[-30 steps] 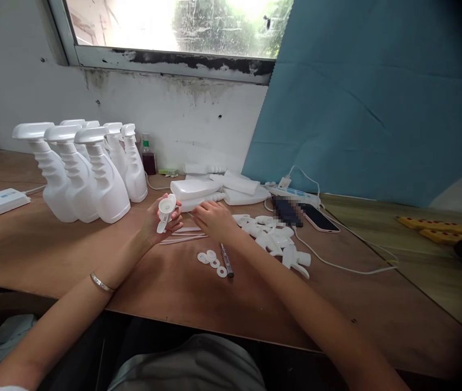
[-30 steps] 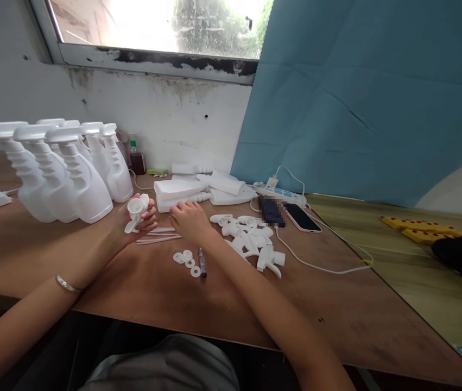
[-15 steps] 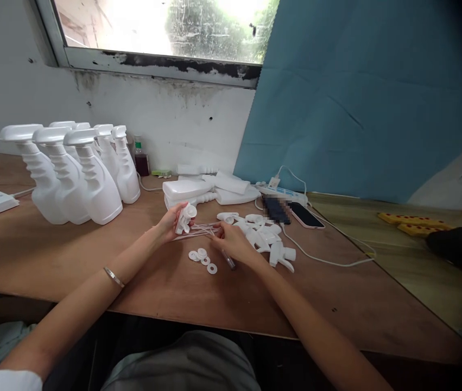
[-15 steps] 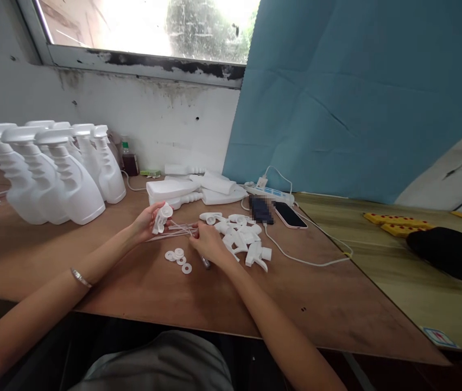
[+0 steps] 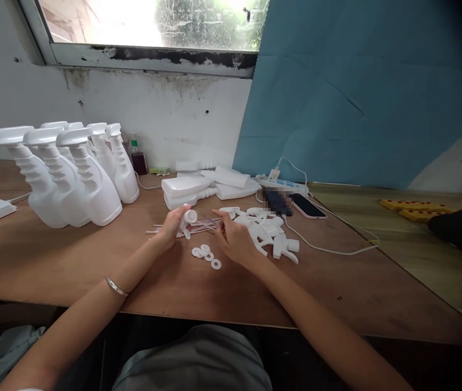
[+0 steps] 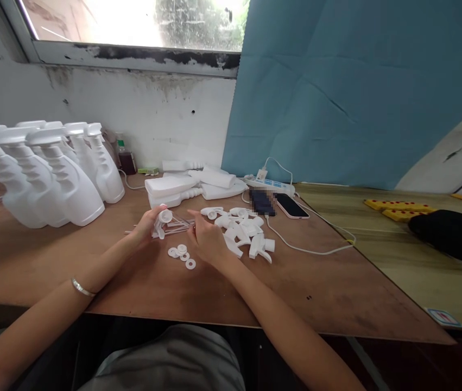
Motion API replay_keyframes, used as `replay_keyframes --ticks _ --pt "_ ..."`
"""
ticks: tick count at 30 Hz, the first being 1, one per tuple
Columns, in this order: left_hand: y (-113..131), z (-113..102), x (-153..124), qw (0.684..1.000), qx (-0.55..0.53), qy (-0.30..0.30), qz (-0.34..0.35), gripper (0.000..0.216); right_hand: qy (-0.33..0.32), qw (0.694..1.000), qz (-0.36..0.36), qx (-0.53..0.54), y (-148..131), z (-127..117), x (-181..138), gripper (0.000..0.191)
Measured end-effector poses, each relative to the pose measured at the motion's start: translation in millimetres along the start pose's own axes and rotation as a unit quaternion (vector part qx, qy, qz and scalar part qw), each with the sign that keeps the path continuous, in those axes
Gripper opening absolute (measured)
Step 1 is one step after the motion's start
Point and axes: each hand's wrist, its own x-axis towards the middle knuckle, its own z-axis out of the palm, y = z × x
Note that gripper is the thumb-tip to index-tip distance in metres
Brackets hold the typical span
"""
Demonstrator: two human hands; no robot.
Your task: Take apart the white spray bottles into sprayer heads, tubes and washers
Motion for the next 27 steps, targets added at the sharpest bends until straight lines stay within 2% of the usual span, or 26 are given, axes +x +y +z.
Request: replay_keyframes --ticks 4,8,12,16,20,27 --pt "-3 0 1 0.996 0.056 0.045 0.053 0.026 -0.002 1.000 -0.011 0.005 -1 6 -3 0.015" --pt "-4 -1 2 0.993 0.096 0.048 0.052 0.025 0.017 0.998 -0.054 0.032 -3 7 -4 0.007" --pt "-5 -1 3 0.992 0.124 0.025 0.011 0.028 0.051 0.990 -0.107 0.074 -3 4 -5 0.009" --pt "-2 -3 2 0.988 0.153 0.005 -0.024 0.032 0.097 0.964 -0.178 0.173 -5 -3 -7 0.017" --pt "2 -6 2 0.981 0.184 -0.025 -0.054 0.035 0.121 0.945 -0.203 0.224 -9 -6 -9 0.017" --pt "-4 -9 3 0.957 0.241 -0.088 -0.137 0.032 0.227 0.935 -0.215 0.165 -9 2 -9 0.030"
